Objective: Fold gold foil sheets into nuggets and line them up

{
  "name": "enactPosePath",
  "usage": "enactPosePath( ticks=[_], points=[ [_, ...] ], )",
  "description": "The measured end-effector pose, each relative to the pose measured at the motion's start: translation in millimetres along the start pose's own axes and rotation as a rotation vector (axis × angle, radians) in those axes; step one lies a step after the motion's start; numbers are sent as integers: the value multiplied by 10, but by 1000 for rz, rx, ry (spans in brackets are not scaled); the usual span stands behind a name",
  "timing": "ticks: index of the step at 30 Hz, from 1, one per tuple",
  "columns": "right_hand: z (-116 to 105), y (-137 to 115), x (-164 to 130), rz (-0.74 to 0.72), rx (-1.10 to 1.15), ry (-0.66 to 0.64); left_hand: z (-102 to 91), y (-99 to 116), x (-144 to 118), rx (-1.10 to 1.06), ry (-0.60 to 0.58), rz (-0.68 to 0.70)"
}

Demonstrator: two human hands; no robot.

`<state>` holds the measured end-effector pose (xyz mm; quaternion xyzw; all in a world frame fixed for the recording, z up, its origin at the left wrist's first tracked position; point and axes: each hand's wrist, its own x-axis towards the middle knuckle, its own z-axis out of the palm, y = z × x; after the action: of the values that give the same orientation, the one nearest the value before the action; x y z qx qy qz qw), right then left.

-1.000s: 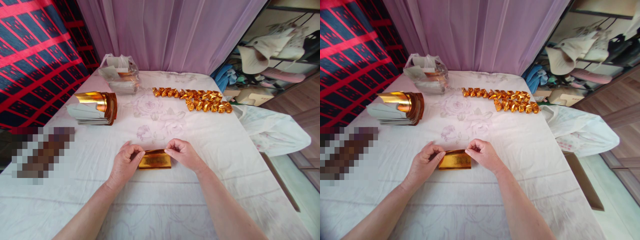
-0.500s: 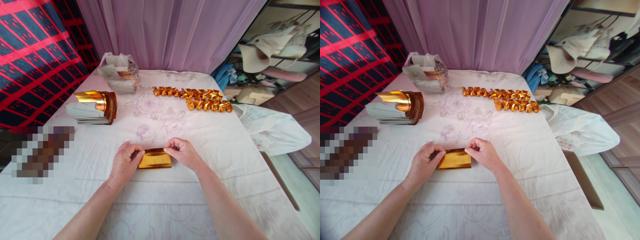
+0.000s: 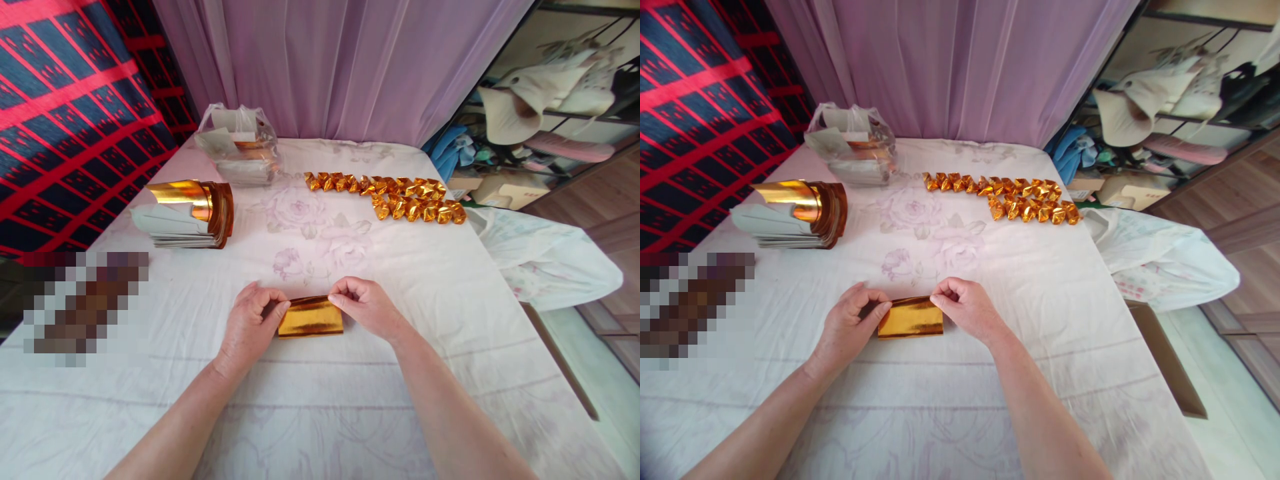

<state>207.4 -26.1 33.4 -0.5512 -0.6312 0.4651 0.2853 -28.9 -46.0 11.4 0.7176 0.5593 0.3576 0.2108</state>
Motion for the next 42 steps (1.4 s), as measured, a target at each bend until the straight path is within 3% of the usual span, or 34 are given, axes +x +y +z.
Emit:
enactPosePath(
  ticks=[15, 26, 42],
  points=[
    [18, 12, -2, -21, -43, 10, 0, 11, 7, 25, -12, -10],
    [177, 21, -11, -152, -579, 180, 16, 62, 38, 232, -60, -14],
    [193, 32, -14, -141, -646, 176, 25, 56, 61, 281, -84, -18]
  ],
)
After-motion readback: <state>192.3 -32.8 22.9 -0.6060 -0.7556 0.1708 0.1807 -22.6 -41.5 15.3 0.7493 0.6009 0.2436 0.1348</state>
